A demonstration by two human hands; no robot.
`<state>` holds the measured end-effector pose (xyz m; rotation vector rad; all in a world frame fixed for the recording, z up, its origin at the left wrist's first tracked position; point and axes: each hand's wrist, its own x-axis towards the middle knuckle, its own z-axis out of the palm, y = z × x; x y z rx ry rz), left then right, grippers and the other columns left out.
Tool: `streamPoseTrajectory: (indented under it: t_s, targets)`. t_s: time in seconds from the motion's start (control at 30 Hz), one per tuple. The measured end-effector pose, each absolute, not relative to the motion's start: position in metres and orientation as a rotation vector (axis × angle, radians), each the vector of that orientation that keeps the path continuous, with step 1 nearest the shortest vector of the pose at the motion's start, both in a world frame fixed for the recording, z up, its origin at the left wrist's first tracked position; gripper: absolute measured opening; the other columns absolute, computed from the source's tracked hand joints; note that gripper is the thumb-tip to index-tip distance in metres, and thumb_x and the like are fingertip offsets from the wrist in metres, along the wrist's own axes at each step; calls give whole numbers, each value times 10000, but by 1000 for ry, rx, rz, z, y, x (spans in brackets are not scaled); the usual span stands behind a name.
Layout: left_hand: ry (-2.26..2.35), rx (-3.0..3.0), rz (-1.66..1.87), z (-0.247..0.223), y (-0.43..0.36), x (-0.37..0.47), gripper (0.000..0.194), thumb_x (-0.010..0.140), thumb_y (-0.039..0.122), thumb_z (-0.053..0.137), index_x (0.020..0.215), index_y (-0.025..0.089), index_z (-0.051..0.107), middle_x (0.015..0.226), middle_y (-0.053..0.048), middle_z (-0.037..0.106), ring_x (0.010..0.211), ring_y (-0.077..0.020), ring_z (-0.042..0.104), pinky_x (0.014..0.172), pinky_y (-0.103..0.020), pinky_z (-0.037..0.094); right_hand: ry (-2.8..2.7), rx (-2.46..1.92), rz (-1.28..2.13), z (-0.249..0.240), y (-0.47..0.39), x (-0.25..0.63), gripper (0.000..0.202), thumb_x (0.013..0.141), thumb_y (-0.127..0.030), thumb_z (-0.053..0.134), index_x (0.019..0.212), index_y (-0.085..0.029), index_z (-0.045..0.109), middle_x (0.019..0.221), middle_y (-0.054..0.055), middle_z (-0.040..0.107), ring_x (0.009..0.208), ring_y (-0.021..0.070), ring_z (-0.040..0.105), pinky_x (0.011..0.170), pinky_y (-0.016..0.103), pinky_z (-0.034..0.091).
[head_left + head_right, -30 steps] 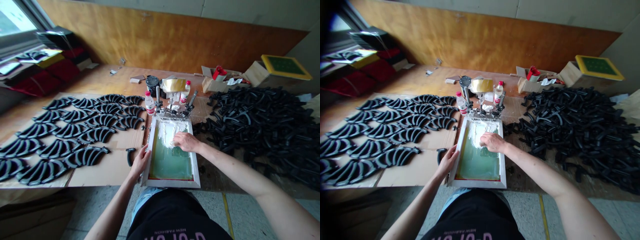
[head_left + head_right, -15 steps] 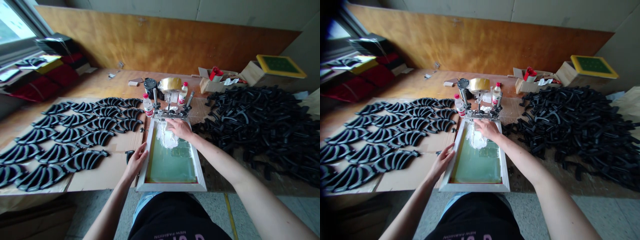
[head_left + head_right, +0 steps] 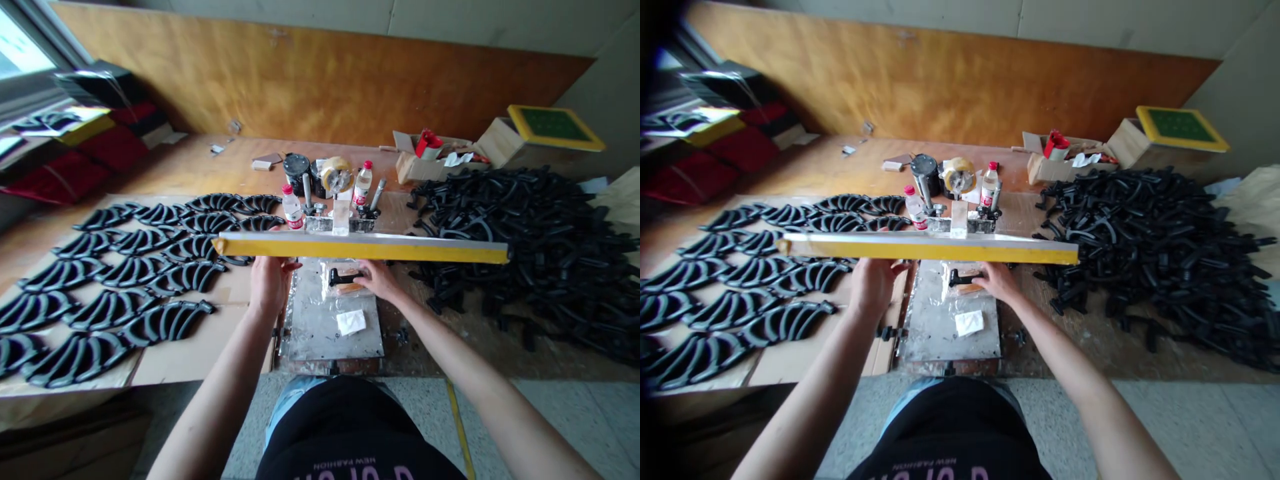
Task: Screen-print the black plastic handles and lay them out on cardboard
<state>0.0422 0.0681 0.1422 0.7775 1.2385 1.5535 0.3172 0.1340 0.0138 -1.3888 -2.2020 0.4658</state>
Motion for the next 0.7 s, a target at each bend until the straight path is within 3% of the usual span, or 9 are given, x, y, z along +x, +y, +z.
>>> streamPoseTrajectory:
  t_s: [0.2, 0.27, 0.33, 0.4, 0.5, 0.57, 0.7]
  targets:
    - [1235, 544, 880, 65, 13, 90, 567, 798, 636, 584, 1142, 185, 574, 1141, -149, 688, 933, -242, 684, 659, -326, 557, -2264, -1295, 294, 21, 68, 257, 107, 881, -286, 656, 925, -199, 701, 901, 79, 651, 955, 239, 566, 878, 393, 472]
    - [1254, 503, 858, 49, -4, 91, 555, 785, 651, 581, 1083, 183, 582, 1058, -131, 706, 889, -236, 693, 653, -326, 555, -2355, -1073, 373, 26, 52, 247, 106, 896, -290, 635, 920, -221, 713, 878, 61, 664, 932, 222, 580, 864, 367, 482]
    - [1343, 539, 874, 37, -12, 71, 524, 779, 652, 576, 1000, 178, 577, 865, -81, 709, 721, -192, 678, 589, -288, 524, -2392, -963, 519, 24, 50, 255, 131, 923, -287, 596, 937, -244, 719, 896, 40, 690, 904, 193, 610, 835, 327, 493]
    - [1530, 649, 876, 22, -16, 29, 514, 796, 663, 523, 967, 180, 555, 704, -26, 667, 545, -145, 601, 509, -253, 465, -2258, -1237, 625, 18, 67, 288, 197, 962, -294, 524, 1001, -240, 710, 936, 41, 709, 873, 177, 641, 787, 299, 499]
    - [1948, 901, 687, -2, -24, -50, 556, 865, 665, 280, 919, 170, 528, 582, -16, 605, 426, -142, 510, 451, -263, 421, -1878, -2109, 515, 1, 109, 366, 321, 993, -300, 418, 1155, -172, 664, 961, 125, 700, 870, 228, 661, 784, 344, 487]
    - [2127, 1002, 466, -14, -32, -93, 588, 881, 617, 177, 876, 154, 540, 534, -45, 579, 409, -180, 518, 446, -301, 428, -1900, -2402, 438, -15, 132, 412, 371, 943, -307, 510, 1259, -142, 615, 1050, 188, 662, 932, 271, 649, 783, 360, 480]
    - [2203, 1200, 289, -26, -38, -120, 538, 851, 589, 342, 902, 135, 626, 551, -78, 577, 484, -252, 580, 509, -352, 438, -2252, -2382, 134, -39, 140, 456, 275, 861, -154, 546, 1089, -179, 700, 1168, 208, 578, 1017, 277, 592, 714, 318, 461]
